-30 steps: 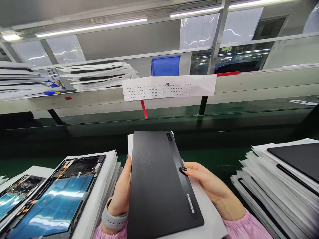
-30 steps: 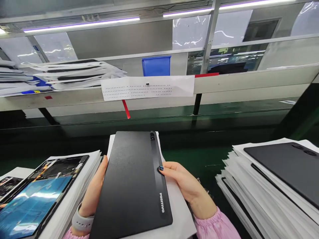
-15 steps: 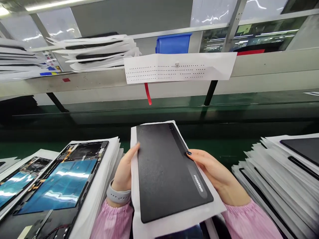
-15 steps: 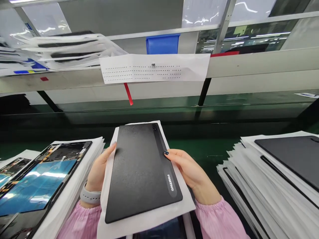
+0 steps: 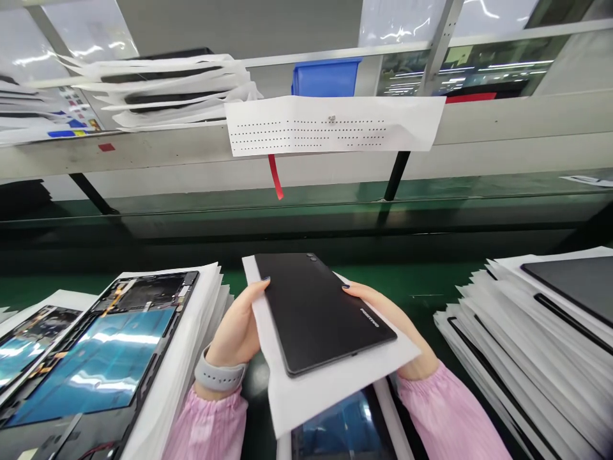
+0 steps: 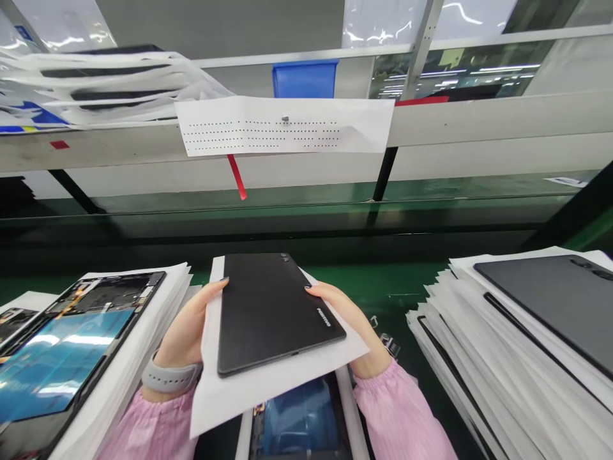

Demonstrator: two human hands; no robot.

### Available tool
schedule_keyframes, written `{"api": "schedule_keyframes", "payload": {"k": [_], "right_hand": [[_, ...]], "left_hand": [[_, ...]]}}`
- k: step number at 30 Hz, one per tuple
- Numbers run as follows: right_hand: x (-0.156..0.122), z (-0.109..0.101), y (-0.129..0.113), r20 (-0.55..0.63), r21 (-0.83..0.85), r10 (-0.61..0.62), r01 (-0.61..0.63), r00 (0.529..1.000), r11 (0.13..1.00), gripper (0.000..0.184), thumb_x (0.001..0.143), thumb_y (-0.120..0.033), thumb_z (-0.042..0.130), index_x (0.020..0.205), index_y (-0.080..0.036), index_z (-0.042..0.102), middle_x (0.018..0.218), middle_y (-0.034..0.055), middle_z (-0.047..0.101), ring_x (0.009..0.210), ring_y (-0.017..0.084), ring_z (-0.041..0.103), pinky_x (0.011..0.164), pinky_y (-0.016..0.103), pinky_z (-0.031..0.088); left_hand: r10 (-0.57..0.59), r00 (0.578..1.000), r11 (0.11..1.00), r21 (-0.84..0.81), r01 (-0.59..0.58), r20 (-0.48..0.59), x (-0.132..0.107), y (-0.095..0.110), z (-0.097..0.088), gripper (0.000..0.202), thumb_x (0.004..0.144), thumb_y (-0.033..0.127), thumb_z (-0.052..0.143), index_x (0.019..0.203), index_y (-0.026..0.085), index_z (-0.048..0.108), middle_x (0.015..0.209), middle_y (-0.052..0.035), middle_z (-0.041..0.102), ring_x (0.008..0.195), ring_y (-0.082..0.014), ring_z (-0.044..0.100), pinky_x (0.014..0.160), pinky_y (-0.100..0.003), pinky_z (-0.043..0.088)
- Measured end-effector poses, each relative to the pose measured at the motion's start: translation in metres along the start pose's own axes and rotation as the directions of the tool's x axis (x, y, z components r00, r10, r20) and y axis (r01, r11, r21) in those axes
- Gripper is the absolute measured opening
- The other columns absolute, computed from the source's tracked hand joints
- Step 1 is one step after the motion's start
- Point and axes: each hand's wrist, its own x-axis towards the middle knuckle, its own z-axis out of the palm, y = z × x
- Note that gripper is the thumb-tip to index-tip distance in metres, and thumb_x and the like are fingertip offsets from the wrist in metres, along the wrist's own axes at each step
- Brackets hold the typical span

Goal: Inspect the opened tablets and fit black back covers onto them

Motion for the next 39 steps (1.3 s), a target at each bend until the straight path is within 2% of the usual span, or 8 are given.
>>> {"api": "schedule_keyframes", "payload": {"k": [5,11,14,19,23,30,35,39], "right_hand": [[0.006,-0.013,-0.010,-0.060,0.041,0.055,-0.052,0.997,0.998,0.019,0.074,-0.026,0.074,0.092,-0.021,0.076,0.079,0.0008,0.077,0.069,0.020,0.070,0.063,0.028,0.053],[0.000,-0.025,-0.021,-0.153,0.094,0.026,-0.011,0.988,0.995,0.018,0.081,-0.022,0.067,0.097,-0.020,0.075,0.081,0.0011,0.077,0.069,0.019,0.071,0.063,0.027,0.053],[-0.001,-0.025,-0.021,-0.169,0.132,0.060,-0.038,0.984,0.990,0.016,0.082,-0.023,0.066,0.095,-0.019,0.075,0.081,0.0013,0.078,0.071,0.017,0.072,0.068,0.025,0.054],[0.000,-0.020,-0.020,-0.173,0.135,0.082,-0.059,0.981,0.989,0.009,0.081,-0.023,0.068,0.083,-0.019,0.075,0.075,0.0005,0.076,0.066,0.017,0.070,0.065,0.026,0.053],[-0.001,-0.020,-0.018,-0.139,0.086,0.016,-0.004,0.990,0.996,0.011,0.082,-0.026,0.068,0.087,-0.020,0.076,0.078,0.0009,0.077,0.069,0.020,0.071,0.068,0.029,0.053],[-0.005,-0.017,-0.018,-0.084,0.068,-0.042,0.048,0.996,0.997,0.016,0.080,-0.032,0.071,0.093,-0.023,0.075,0.086,0.0027,0.078,0.086,0.026,0.073,0.080,0.035,0.055],[-0.009,-0.002,-0.018,-0.086,0.153,0.008,0.005,0.996,0.988,0.026,0.078,-0.033,0.072,0.101,-0.021,0.075,0.095,0.0053,0.078,0.100,0.029,0.071,0.083,0.037,0.056],[-0.012,0.004,-0.018,-0.059,0.200,0.017,-0.005,0.998,0.980,0.033,0.078,-0.034,0.074,0.108,-0.020,0.073,0.103,0.0069,0.078,0.104,0.029,0.071,0.088,0.037,0.056]], "left_hand": [[0.066,0.938,0.948,0.271,-0.166,0.341,0.005,-0.011,-0.013,0.033,0.088,0.030,0.066,0.117,0.016,0.071,0.085,-0.0063,0.078,0.070,-0.0196,0.071,0.063,-0.027,0.056],[0.058,0.873,0.925,0.302,-0.229,0.484,0.005,-0.005,-0.024,0.068,0.087,0.030,0.068,0.148,0.016,0.042,0.056,-0.0026,0.071,0.047,-0.0150,0.066,0.047,-0.019,0.050],[0.087,0.876,0.934,0.267,-0.238,0.474,0.006,-0.004,-0.024,0.071,0.087,0.028,0.067,0.150,0.013,0.038,0.057,-0.0030,0.071,0.047,-0.0148,0.065,0.048,-0.019,0.051],[0.148,0.924,0.941,0.237,-0.241,0.352,0.004,-0.008,-0.014,0.056,0.085,0.035,0.071,0.136,0.016,0.056,0.066,0.0008,0.065,0.054,-0.0110,0.059,0.052,-0.019,0.050],[0.140,0.922,0.923,0.289,-0.253,0.361,-0.001,-0.007,-0.009,0.054,0.078,0.024,0.077,0.129,0.020,0.061,0.077,-0.0003,0.068,0.053,-0.0088,0.054,0.054,-0.021,0.047],[0.062,0.918,0.985,0.123,-0.120,0.393,0.005,-0.007,-0.011,0.030,0.088,0.029,0.063,0.115,0.017,0.070,0.047,0.0052,0.058,0.037,-0.0086,0.048,0.043,-0.019,0.040],[-0.096,0.911,0.995,0.035,0.089,0.400,0.008,-0.012,-0.007,0.044,0.094,0.036,0.054,0.134,0.018,0.060,0.095,-0.0064,0.079,0.089,-0.0271,0.074,0.089,-0.037,0.054],[-0.072,0.949,0.997,0.026,0.067,0.307,0.002,-0.006,-0.007,0.043,0.089,0.025,0.064,0.132,0.020,0.063,0.094,-0.0032,0.081,0.098,-0.0254,0.073,0.092,-0.029,0.053]]}}
